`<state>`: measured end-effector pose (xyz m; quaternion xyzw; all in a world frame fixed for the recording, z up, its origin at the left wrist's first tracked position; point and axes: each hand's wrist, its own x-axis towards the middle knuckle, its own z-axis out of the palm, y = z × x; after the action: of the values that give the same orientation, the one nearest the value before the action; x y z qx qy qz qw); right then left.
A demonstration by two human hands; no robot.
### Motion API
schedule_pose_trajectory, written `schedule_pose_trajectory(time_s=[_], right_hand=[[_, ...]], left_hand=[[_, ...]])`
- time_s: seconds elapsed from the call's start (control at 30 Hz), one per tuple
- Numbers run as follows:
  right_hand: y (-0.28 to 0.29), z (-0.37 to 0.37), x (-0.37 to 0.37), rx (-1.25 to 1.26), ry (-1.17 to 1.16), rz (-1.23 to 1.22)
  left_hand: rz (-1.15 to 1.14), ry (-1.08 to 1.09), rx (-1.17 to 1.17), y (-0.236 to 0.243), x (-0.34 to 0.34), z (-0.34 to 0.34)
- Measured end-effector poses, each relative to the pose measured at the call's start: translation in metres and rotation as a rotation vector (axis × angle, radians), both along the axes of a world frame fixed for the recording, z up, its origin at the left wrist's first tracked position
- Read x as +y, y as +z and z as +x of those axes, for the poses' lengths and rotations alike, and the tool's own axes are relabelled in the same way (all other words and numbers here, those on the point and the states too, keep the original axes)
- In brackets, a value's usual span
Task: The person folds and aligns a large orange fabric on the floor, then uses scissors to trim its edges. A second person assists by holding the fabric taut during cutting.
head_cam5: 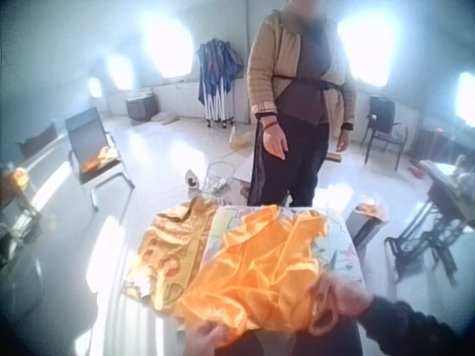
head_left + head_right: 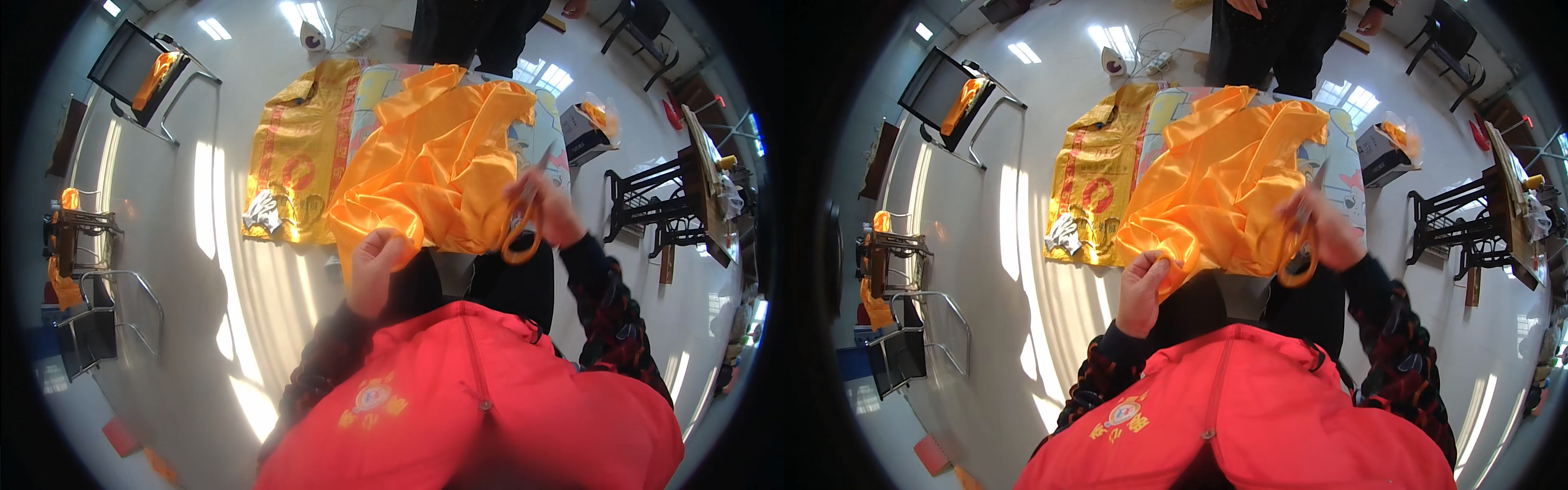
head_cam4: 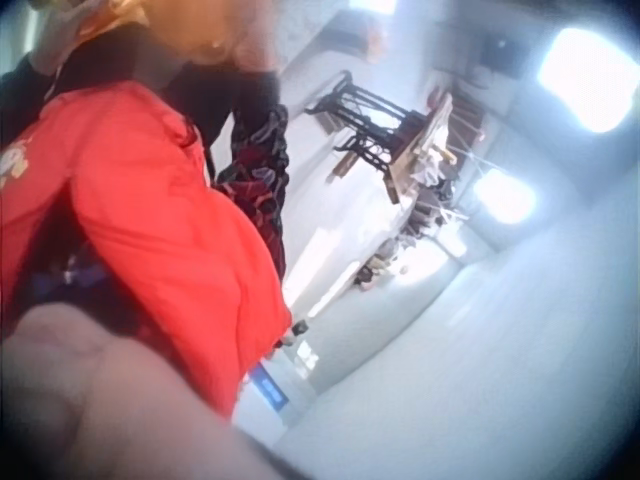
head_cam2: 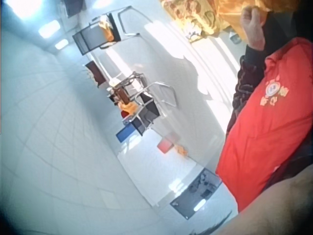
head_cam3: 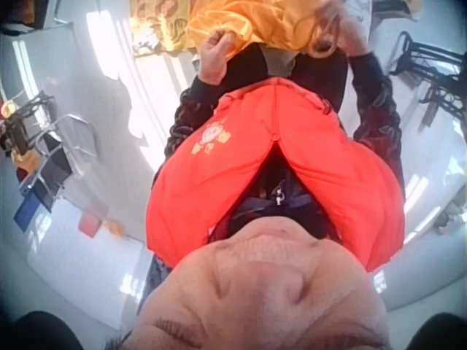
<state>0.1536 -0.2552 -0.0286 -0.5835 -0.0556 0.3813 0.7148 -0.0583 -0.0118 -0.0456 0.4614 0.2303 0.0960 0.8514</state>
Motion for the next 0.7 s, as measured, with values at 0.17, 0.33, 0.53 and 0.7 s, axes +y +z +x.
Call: schedule_pose_trajectory(time_s=[0.17, 0.33, 0.53, 0.7], right_hand=[[-0.058, -0.086, -0.002, 0.59, 0.188, -0.03], [-0.055, -0.1, 0.003, 0.467, 0.403, 0.001], [-0.036, -0.106, 0.013, 0.29, 0.616, -0.104], [-0.031, -0.111, 0.019, 0.155, 0.737, -0.119]], left_hand=[[-0.06, -0.029, 0.015, -0.005, 0.002, -0.005], [-0.057, -0.053, 0.039, -0.01, 0.003, -0.006], [-0.118, -0.049, 0.029, -0.019, 0.004, -0.009], [-0.146, -0.058, 0.023, -0.025, 0.007, -0.013]])
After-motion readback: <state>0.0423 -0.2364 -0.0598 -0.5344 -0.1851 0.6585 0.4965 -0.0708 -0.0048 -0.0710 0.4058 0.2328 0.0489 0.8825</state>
